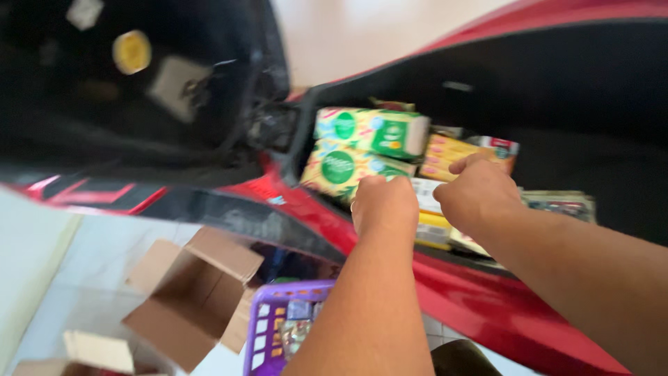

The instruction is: The person transfers various household items from a purple plastic basket into the open under-seat storage compartment of a red motorcycle. The items include packages of tissues, baby wipes, and small snack packets.

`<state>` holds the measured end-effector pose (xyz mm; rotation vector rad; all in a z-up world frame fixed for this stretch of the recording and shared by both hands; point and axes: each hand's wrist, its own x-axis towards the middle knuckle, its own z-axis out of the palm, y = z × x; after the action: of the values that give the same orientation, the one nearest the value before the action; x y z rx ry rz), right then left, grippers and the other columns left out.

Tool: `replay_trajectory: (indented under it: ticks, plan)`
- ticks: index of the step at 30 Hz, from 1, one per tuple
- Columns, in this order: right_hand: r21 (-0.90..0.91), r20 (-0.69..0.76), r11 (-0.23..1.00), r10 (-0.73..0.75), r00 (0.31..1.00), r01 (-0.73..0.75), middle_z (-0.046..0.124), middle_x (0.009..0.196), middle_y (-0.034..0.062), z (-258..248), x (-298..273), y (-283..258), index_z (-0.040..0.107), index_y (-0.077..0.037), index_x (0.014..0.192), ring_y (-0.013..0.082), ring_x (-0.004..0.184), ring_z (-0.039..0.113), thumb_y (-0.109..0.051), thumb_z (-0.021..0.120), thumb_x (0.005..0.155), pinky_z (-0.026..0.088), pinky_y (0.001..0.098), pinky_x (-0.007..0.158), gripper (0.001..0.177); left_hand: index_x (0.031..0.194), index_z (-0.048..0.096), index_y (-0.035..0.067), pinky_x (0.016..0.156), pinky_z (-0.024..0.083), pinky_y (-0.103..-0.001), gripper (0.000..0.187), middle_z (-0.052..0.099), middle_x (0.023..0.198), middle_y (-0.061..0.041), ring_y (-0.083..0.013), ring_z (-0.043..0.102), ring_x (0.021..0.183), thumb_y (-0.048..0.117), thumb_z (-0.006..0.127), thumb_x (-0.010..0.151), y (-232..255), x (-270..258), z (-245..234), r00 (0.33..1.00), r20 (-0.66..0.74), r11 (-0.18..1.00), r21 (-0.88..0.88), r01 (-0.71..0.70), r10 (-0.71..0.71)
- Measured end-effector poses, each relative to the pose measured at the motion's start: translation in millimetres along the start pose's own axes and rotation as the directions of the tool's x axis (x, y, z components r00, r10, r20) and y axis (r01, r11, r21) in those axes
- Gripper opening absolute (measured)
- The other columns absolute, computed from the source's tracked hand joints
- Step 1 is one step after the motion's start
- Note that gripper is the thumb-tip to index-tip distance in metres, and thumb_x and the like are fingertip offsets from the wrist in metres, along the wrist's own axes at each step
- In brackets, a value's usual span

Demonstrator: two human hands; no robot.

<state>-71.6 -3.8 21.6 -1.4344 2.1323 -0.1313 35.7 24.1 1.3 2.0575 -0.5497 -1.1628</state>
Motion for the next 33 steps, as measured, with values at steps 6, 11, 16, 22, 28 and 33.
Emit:
replay_trajectory:
  ticks: [6, 11, 16, 22, 28, 33]
  plan:
    - [-0.032, 0.058, 0.99, -0.133, 0.989, 0.135, 0.074, 0.122, 0.0156, 37.7, -44.0, -41.7, 0.063, -0.016, 0.134, 0.0312, 0.116, 0.07, -0.026, 0.079, 0.084, 0.052, 0.0432, 0.101, 0.053, 0.111, 0.074, 0.008, 0.097, 0.052, -0.046, 0.038, 0.072, 0.12, -0.018, -0.0363, 0.066, 0.113, 0.025, 0.059, 0.081, -29.8, 5.4, -73.3, 0.992, -0.118, 0.999, 0.002, 0.052, -0.051]
    - [-0.127, 0.023, 0.951, -0.281, 0.959, 0.282, 0.069, 0.125, 0.0148, 79.9, -64.4, -62.6, 0.068, -0.017, 0.129, 0.0339, 0.119, 0.063, -0.025, 0.079, 0.079, 0.049, 0.0444, 0.101, 0.051, 0.115, 0.073, 0.006, 0.099, 0.053, -0.043, 0.042, 0.073, 0.121, -0.018, -0.0341, 0.068, 0.116, 0.023, 0.058, 0.079, -58.1, 6.1, -126.5, 0.981, -0.16, 0.993, -0.045, 0.109, -0.114]
    - [-0.123, 0.136, 0.924, -0.345, 0.929, 0.361, 0.074, 0.121, 0.0149, 122.0, -84.1, -73.5, 0.069, -0.014, 0.126, 0.0319, 0.116, 0.069, -0.027, 0.077, 0.081, 0.052, 0.041, 0.101, 0.048, 0.128, 0.066, 0.01, 0.102, 0.051, -0.042, 0.051, 0.067, 0.13, -0.017, -0.0326, 0.064, 0.122, 0.023, 0.059, 0.08, -89.9, 6.7, -170.3, 0.959, -0.223, 0.981, -0.114, 0.154, -0.177]
    - [-0.08, 0.177, 0.905, -0.399, 0.9, 0.417, 0.074, 0.117, 0.0103, 169.4, -119.2, -87.2, 0.071, -0.012, 0.118, 0.03, 0.111, 0.069, -0.023, 0.079, 0.078, 0.052, 0.0419, 0.095, 0.042, 0.129, 0.065, 0.007, 0.104, 0.05, -0.042, 0.053, 0.066, 0.132, -0.018, -0.0325, 0.064, 0.123, 0.024, 0.061, 0.08, -126.5, 11.2, -218.7, 0.946, -0.268, 0.979, -0.131, 0.154, -0.184]
    - [-0.112, 0.341, 0.942, -0.262, 0.903, 0.315, 0.078, 0.109, 0.0138, 211.5, -148.5, -97.0, 0.067, -0.016, 0.126, 0.0311, 0.1, 0.076, -0.024, 0.076, 0.084, 0.057, 0.0417, 0.09, 0.044, 0.124, 0.07, 0.007, 0.102, 0.052, -0.044, 0.048, 0.065, 0.132, -0.019, -0.0352, 0.063, 0.121, 0.024, 0.057, 0.081, -160.5, 21.5, -249.9, 0.935, -0.227, 0.962, -0.054, 0.267, -0.272]
    - [-0.151, 0.321, 0.919, -0.303, 0.897, 0.365, 0.075, 0.106, 0.0091, 253.6, -157.7, -76.7, 0.071, -0.014, 0.116, 0.0274, 0.097, 0.073, -0.025, 0.079, 0.081, 0.056, 0.0399, 0.087, 0.037, 0.119, 0.071, 0.007, 0.102, 0.051, -0.045, 0.046, 0.068, 0.127, -0.018, -0.0351, 0.063, 0.12, 0.023, 0.058, 0.078, -199.0, 34.7, -253.6, 0.937, -0.222, 0.963, -0.022, 0.27, -0.268]
